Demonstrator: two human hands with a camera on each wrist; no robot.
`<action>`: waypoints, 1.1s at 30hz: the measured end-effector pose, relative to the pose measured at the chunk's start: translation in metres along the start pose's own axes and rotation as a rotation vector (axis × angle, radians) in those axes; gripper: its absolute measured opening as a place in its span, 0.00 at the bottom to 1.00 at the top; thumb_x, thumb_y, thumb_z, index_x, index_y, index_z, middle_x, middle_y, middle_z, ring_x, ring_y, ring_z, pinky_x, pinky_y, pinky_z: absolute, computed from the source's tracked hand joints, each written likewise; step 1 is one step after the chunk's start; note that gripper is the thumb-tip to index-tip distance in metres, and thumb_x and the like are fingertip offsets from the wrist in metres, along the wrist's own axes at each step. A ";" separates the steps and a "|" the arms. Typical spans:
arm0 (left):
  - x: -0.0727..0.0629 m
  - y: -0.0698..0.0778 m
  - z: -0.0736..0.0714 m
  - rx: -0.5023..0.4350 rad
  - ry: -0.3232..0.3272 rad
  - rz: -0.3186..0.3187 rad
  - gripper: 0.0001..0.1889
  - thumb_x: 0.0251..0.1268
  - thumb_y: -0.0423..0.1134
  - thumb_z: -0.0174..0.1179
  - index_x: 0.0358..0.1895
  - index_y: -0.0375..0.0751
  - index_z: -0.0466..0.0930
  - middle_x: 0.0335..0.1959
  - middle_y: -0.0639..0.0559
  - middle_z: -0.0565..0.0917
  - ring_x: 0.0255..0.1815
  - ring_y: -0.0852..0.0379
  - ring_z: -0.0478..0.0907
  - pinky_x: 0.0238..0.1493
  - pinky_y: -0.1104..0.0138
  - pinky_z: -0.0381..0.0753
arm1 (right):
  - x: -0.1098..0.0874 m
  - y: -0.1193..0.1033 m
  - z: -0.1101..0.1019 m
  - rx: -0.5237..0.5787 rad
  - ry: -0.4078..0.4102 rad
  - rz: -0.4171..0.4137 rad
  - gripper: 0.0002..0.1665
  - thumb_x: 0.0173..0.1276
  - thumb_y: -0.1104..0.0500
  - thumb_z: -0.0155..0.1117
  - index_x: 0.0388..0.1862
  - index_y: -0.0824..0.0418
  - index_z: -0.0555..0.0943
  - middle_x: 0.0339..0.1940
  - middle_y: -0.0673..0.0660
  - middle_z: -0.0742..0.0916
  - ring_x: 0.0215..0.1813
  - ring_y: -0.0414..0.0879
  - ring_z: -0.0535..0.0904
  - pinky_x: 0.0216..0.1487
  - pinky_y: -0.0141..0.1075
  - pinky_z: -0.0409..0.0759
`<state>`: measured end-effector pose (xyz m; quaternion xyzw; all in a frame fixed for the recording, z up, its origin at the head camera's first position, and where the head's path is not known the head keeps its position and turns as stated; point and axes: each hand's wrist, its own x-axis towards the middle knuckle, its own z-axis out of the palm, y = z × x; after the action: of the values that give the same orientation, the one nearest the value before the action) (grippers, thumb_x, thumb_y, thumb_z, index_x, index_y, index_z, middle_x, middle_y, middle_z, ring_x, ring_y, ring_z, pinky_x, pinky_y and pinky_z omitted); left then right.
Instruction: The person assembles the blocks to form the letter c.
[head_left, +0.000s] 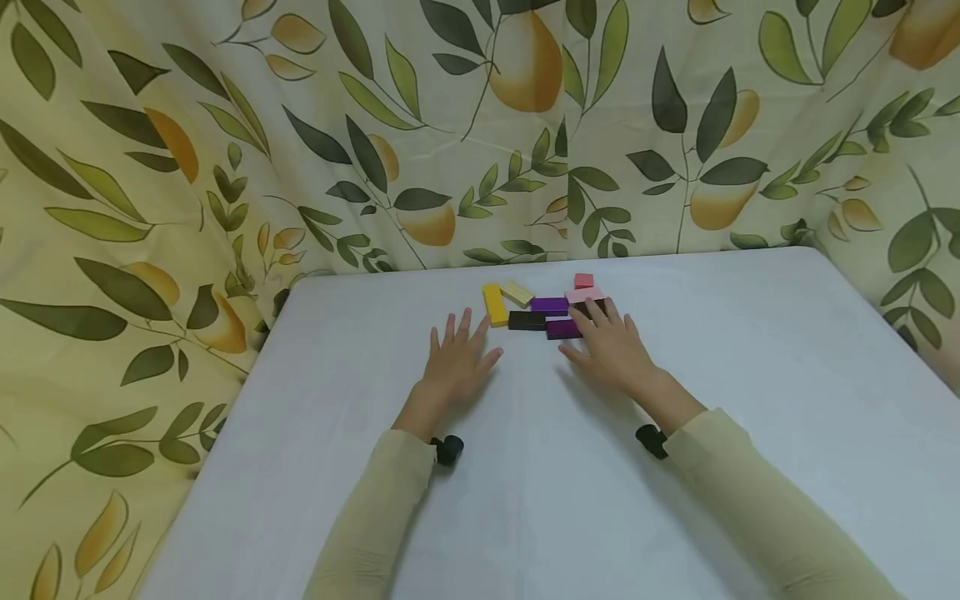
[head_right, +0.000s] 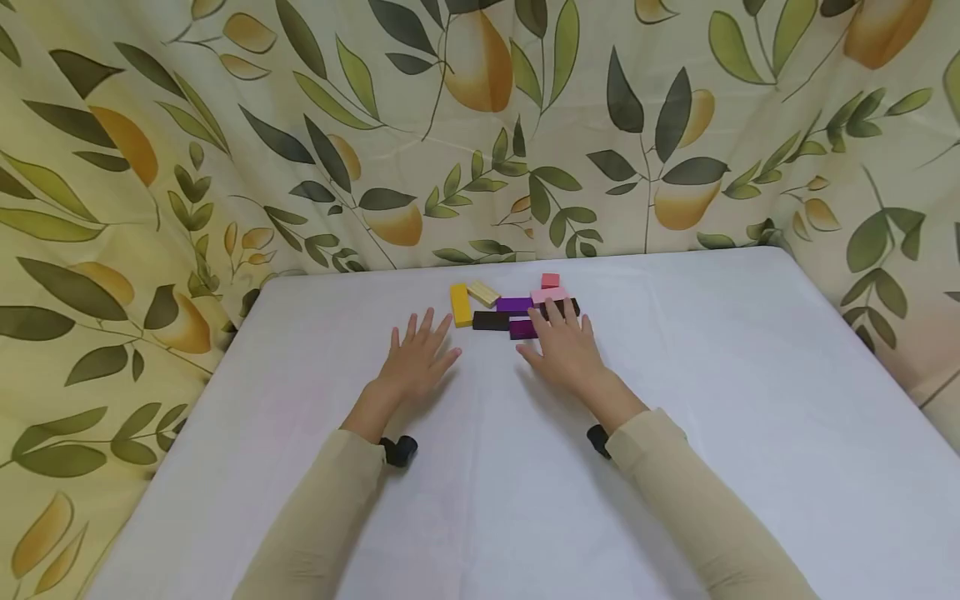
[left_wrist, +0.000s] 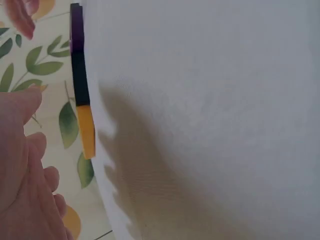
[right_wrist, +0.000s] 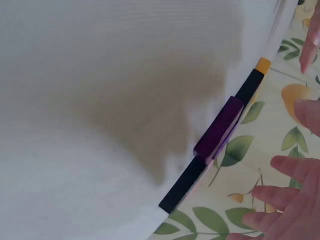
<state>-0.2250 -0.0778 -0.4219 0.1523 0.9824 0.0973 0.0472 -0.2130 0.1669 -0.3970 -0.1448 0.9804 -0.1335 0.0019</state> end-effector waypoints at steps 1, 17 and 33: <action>0.004 -0.001 0.000 -0.005 -0.011 0.004 0.34 0.69 0.63 0.31 0.74 0.55 0.40 0.73 0.48 0.36 0.72 0.45 0.31 0.65 0.46 0.29 | 0.005 -0.001 0.000 -0.006 -0.004 -0.004 0.40 0.66 0.43 0.54 0.70 0.64 0.60 0.70 0.69 0.57 0.70 0.68 0.42 0.63 0.64 0.42; 0.036 -0.014 0.002 -0.071 -0.025 0.048 0.31 0.71 0.59 0.29 0.74 0.55 0.39 0.73 0.49 0.37 0.72 0.46 0.30 0.65 0.46 0.28 | 0.041 -0.007 0.008 -0.018 -0.056 -0.093 0.36 0.64 0.51 0.60 0.67 0.65 0.63 0.69 0.67 0.62 0.70 0.64 0.49 0.66 0.56 0.49; 0.067 -0.014 -0.001 -0.057 -0.064 0.096 0.31 0.72 0.58 0.28 0.74 0.52 0.39 0.74 0.50 0.40 0.72 0.48 0.33 0.67 0.48 0.34 | 0.064 -0.019 0.025 0.013 -0.064 -0.164 0.33 0.64 0.53 0.60 0.65 0.66 0.66 0.65 0.66 0.68 0.67 0.61 0.59 0.64 0.55 0.57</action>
<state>-0.2925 -0.0706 -0.4277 0.2008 0.9688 0.1226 0.0782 -0.2683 0.1246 -0.4135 -0.2291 0.9637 -0.1350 0.0232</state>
